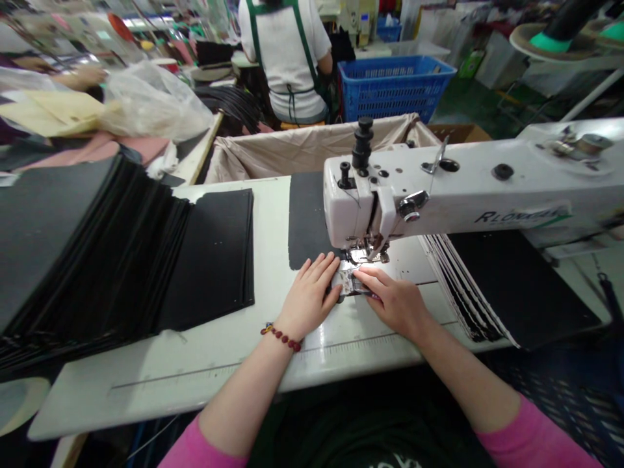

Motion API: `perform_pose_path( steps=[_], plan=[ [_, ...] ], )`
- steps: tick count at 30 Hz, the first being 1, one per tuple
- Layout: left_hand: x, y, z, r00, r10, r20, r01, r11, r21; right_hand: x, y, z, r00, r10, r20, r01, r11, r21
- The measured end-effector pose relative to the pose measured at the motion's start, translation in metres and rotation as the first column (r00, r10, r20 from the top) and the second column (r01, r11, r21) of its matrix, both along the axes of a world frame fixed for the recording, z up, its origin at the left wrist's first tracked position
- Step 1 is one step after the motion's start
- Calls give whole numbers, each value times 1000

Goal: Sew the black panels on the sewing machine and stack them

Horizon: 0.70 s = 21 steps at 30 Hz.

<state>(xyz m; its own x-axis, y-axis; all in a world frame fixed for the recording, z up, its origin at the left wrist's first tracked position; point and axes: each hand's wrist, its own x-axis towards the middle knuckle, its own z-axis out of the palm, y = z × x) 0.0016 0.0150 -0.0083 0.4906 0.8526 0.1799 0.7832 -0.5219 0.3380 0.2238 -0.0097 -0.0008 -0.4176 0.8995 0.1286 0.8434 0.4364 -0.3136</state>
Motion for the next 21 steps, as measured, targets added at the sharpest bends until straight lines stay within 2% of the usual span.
perform_pose_path(
  steps=[21],
  plan=[
    [0,1,-1,999,32,43,-33,999,8,1,-1,1,999,-12,-37,12,1000,1]
  ],
)
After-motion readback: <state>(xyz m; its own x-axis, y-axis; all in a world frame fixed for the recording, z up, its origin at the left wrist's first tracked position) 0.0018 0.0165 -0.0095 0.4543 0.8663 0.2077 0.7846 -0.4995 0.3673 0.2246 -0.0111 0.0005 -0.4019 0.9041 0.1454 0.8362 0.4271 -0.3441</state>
